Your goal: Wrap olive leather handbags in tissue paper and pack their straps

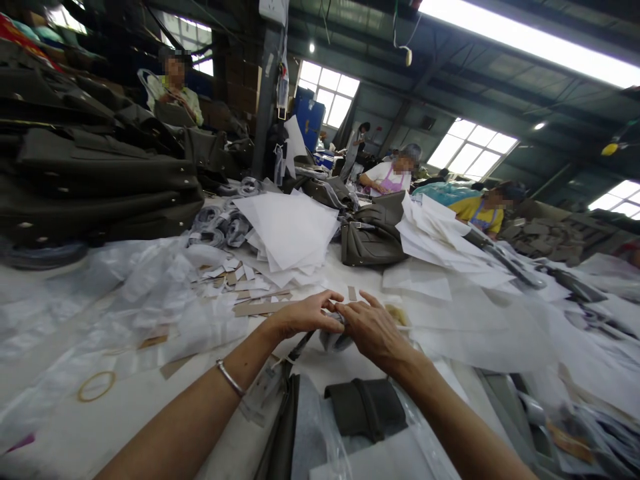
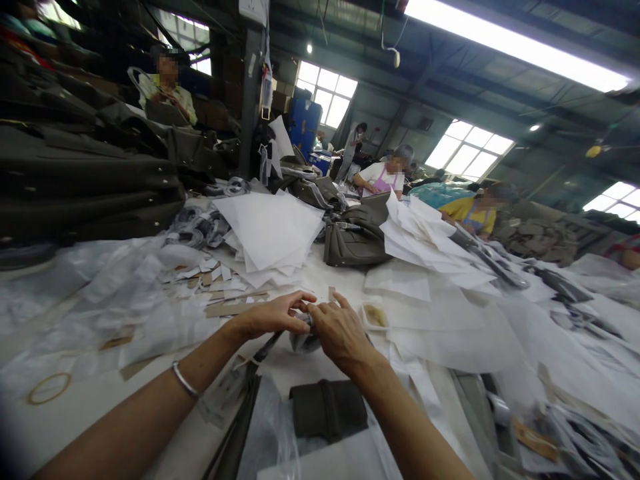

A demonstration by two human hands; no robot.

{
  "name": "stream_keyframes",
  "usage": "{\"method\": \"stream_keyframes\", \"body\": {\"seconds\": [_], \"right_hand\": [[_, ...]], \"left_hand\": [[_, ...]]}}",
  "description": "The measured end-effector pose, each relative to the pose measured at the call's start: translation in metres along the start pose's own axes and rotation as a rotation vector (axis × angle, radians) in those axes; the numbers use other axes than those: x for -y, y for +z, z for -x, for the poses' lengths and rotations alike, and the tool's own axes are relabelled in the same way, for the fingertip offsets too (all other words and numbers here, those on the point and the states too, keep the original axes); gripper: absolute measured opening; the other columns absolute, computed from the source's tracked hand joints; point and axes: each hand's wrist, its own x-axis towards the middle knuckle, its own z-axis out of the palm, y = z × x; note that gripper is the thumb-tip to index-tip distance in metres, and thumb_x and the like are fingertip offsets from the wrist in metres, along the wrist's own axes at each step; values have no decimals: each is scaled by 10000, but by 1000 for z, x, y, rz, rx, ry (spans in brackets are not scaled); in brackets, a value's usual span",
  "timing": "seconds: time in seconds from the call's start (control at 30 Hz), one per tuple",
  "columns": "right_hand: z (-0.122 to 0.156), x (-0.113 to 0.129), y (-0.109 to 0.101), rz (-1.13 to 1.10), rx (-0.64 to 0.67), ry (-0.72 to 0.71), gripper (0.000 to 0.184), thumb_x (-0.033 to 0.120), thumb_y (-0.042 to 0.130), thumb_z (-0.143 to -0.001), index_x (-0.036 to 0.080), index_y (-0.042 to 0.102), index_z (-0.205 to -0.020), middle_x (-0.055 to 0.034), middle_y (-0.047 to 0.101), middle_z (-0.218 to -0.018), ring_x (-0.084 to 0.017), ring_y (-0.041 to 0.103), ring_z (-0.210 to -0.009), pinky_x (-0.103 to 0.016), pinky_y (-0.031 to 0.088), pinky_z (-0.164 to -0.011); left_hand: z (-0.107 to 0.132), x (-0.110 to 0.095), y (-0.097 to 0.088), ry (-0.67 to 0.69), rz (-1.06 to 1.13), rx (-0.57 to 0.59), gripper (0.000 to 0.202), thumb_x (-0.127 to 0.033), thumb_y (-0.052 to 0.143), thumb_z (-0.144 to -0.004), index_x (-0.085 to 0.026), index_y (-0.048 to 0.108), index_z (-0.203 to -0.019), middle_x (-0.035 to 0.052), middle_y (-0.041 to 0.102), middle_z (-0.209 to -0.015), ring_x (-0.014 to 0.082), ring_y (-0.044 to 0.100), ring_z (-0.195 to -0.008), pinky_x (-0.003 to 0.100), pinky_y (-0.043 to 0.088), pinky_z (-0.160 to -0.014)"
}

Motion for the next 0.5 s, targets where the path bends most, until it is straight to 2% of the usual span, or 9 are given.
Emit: {"method": "stream_keyframes", "body": {"seconds": [0.07, 0.13, 0.3, 0.37, 0.43, 0.5], "right_hand": [[-10, -2, 6, 7, 43, 20, 293, 87, 524, -908, 162, 615, -1176, -85, 742, -996, -210, 694, -928, -441, 322, -1110], [-20, -2, 14, 18, 19, 32, 255, 90, 526, -916, 154, 623, -1143, -82, 744, -1007, -209, 697, -918, -443, 312, -1118], [-30, -5, 27, 34, -217, 27, 158, 146, 583, -927, 179, 676, -1051, -78, 746, -1036, -223, 682, -972, -472, 279, -1135], [-22, -8, 19, -20, -340, 49, 106, 174, 603, -926, 199, 702, -956, -70, 749, -1040, -222, 684, -961, -479, 283, -1127], [-5, -9, 1, -144, -442, 127, 96, 219, 620, -924, 214, 711, -893, -49, 758, -983, -207, 688, -911, -440, 353, -1073], [23, -4, -24, -326, -446, 217, 119, 281, 625, -922, 225, 711, -863, -28, 754, -906, -184, 681, -852, -347, 449, -940]], "left_hand": [[-4, 7, 0, 47, -180, -104, 678, -282, 770, -647, -150, 525, -1266, 114, 648, -1187, 238, 618, -1074, 311, 488, -871], [-8, 14, 0, 68, -301, -208, 616, -269, 733, -693, -156, 524, -1262, 115, 653, -1194, 244, 612, -1110, 326, 484, -919], [-12, 25, -3, 41, -512, -380, 437, -208, 623, -777, -159, 564, -1207, 118, 641, -1204, 259, 595, -1127, 387, 430, -1015], [-13, 26, -3, 30, -593, -417, 403, -182, 599, -787, -150, 577, -1188, 127, 615, -1247, 262, 567, -1171, 387, 403, -1048], [-14, 27, -3, 13, -653, -430, 389, -185, 587, -803, -139, 579, -1189, 132, 609, -1254, 255, 566, -1173, 372, 404, -1048], [-15, 27, -2, -4, -696, -431, 376, -225, 582, -831, -135, 579, -1195, 128, 613, -1253, 244, 569, -1172, 350, 410, -1042]]}}
